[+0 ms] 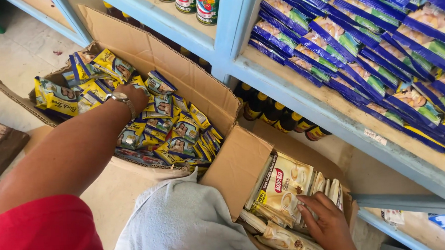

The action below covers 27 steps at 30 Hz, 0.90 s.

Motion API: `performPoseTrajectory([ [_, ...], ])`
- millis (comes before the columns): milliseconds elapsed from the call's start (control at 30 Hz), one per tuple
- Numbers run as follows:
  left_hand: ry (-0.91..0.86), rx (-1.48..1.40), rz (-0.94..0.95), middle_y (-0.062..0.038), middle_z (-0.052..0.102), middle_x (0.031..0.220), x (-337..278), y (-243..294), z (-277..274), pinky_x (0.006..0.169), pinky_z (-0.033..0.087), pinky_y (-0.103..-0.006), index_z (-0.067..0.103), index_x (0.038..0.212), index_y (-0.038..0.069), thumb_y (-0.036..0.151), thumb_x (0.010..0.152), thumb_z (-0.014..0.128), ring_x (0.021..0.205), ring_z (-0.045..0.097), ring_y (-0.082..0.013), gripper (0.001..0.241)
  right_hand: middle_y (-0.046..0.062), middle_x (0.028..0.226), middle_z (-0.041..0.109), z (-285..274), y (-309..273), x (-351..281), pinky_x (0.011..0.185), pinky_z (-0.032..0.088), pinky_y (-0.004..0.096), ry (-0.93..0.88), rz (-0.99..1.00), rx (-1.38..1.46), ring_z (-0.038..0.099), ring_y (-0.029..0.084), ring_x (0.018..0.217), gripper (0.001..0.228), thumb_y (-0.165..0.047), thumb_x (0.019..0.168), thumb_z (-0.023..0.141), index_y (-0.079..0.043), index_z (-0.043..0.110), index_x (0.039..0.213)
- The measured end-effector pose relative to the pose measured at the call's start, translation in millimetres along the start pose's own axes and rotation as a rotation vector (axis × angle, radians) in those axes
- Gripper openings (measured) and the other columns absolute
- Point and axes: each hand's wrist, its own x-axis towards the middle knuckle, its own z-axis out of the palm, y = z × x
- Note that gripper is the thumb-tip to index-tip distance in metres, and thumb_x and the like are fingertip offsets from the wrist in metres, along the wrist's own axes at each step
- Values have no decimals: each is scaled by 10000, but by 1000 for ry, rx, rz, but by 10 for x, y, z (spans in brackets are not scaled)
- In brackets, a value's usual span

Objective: Stocking shelves with powdered milk sachet packets from a cardboard box.

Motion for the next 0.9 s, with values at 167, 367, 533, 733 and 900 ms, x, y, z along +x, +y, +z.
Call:
performPoseTrajectory([
  [167,-109,47,14,-98,572,1407,-59,26,-111,1001,514,-499,610,1401,266,243,1002,586,1273,620,-320,400,65,835,620,10,12,-5,618,519,289,11,46,25,637,159,688,264,-125,860,736,-47,744,1113],
  [367,-25,-57,-106,-98,636,1366,221,-64,242,953,530,-487,646,1366,104,266,1007,564,1227,658,-314,402,72,826,619,-14,-86,23,584,501,291,44,94,4,606,173,628,274,-107,844,742,-42,751,1109],
  [533,53,-247,-179,-145,732,1220,194,-123,117,911,569,-443,747,1189,65,360,1062,515,1124,716,-316,396,65,825,600,-45,-130,30,643,518,279,86,-68,27,624,160,684,302,-106,852,735,-52,734,1150],
  [733,274,-176,-175,-164,742,1209,-70,-210,17,863,607,-450,785,1095,85,157,1010,539,1087,738,-338,270,67,851,604,-82,-205,25,666,521,308,142,-115,1,632,186,728,283,-126,863,731,-82,733,1142],
  [900,467,-148,-141,-158,712,1154,-344,-162,-52,825,608,-457,720,1098,102,143,949,565,1029,731,-336,219,72,841,624,167,92,15,671,517,310,118,-37,160,634,197,729,238,-129,885,727,-41,752,1105],
])
